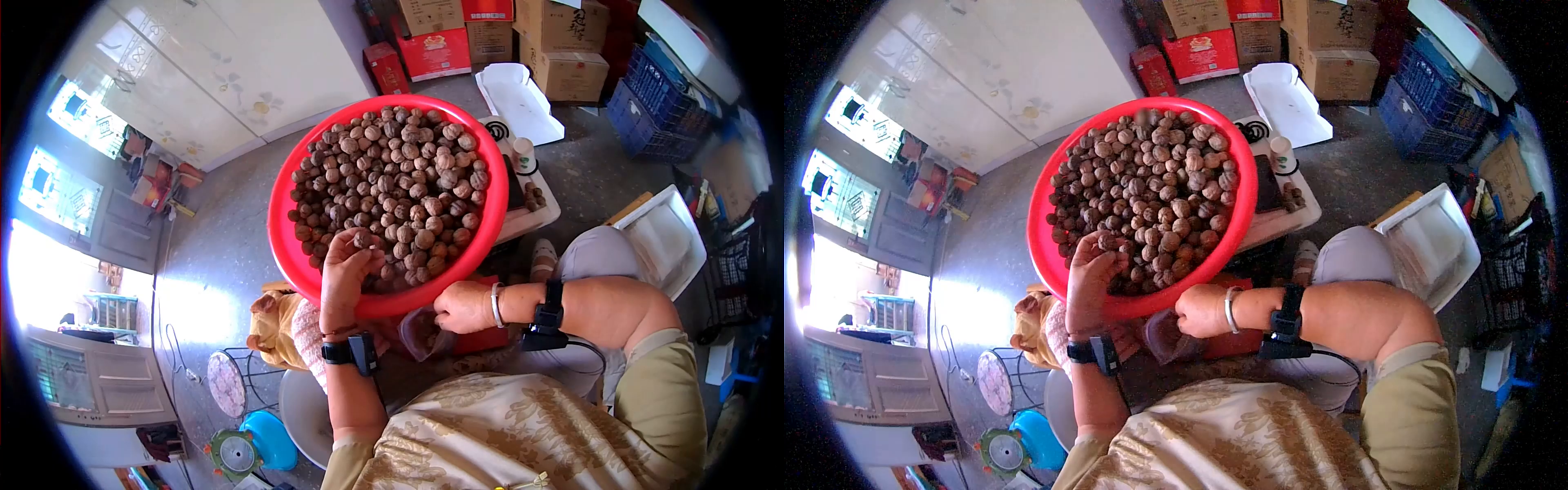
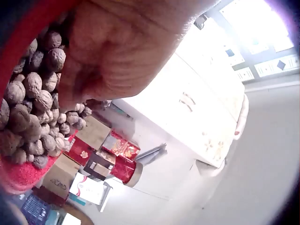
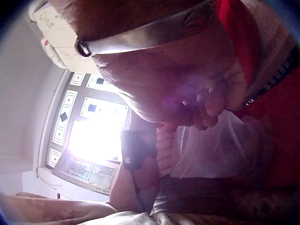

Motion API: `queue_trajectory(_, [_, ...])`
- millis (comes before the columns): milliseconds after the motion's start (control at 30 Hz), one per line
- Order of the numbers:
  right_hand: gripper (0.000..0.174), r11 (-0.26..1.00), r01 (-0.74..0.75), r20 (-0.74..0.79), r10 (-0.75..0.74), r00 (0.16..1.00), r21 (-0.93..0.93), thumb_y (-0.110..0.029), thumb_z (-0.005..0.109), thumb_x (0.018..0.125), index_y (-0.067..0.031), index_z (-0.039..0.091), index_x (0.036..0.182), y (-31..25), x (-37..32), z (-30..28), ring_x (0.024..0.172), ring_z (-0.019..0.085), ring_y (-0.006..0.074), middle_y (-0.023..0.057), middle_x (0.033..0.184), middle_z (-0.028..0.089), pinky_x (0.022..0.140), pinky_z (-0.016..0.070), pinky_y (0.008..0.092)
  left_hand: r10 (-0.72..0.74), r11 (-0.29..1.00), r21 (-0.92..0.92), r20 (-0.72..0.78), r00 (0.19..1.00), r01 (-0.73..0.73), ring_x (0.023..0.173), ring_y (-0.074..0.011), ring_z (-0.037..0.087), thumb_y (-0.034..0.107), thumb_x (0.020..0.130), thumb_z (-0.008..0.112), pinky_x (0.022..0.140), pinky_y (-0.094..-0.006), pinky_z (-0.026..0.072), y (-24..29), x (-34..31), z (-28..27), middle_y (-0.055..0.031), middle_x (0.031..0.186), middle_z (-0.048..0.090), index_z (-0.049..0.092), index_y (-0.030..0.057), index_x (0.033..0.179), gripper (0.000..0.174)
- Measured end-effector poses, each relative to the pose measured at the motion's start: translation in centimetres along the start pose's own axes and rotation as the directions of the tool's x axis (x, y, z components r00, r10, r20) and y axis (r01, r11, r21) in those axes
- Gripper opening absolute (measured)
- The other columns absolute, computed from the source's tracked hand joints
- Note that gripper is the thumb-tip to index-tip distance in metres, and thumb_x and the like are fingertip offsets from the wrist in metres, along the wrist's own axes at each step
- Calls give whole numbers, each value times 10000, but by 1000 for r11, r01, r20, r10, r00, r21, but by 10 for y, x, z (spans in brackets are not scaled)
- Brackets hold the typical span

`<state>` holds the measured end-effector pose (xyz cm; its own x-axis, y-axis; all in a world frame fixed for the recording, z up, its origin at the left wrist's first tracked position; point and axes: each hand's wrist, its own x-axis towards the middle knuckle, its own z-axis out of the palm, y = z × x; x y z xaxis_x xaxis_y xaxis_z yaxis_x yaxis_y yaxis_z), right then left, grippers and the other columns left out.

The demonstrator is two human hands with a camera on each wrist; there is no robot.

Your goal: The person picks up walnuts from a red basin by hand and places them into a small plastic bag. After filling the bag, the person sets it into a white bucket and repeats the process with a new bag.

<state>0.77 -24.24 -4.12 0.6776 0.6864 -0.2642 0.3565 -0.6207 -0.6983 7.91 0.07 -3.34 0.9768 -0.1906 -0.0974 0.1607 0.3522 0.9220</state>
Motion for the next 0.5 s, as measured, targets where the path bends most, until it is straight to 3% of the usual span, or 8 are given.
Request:
queue_trajectory(133, [254, 999, 23, -36, -24, 999, -29, -232, 602, 852, -9, 718, 818, 1, 0, 1, 768, 690, 396, 223, 808, 700, 759, 546, 476, 21, 996, -88, 30, 999, -18, 956, -184, 686, -49, 927, 593, 843, -305, 586, 1, -2, 0, -110, 1162, 669, 551, 46, 1291, 379])
queue_trajectory(500, [256, 999, 20, -44, -22, 999, -36, -258, 635, 853, -17, 712, 811, 0, -1, 1, 767, 688, 397, 213, 781, 691, 750, 545, 481, 35, 999, 18, 112, 993, -37, 1012, -174, 672, -42, 899, 653, 871, -288, 561, 0, -2, -2, -101, 1258, 646, 551, 38, 1261, 385])
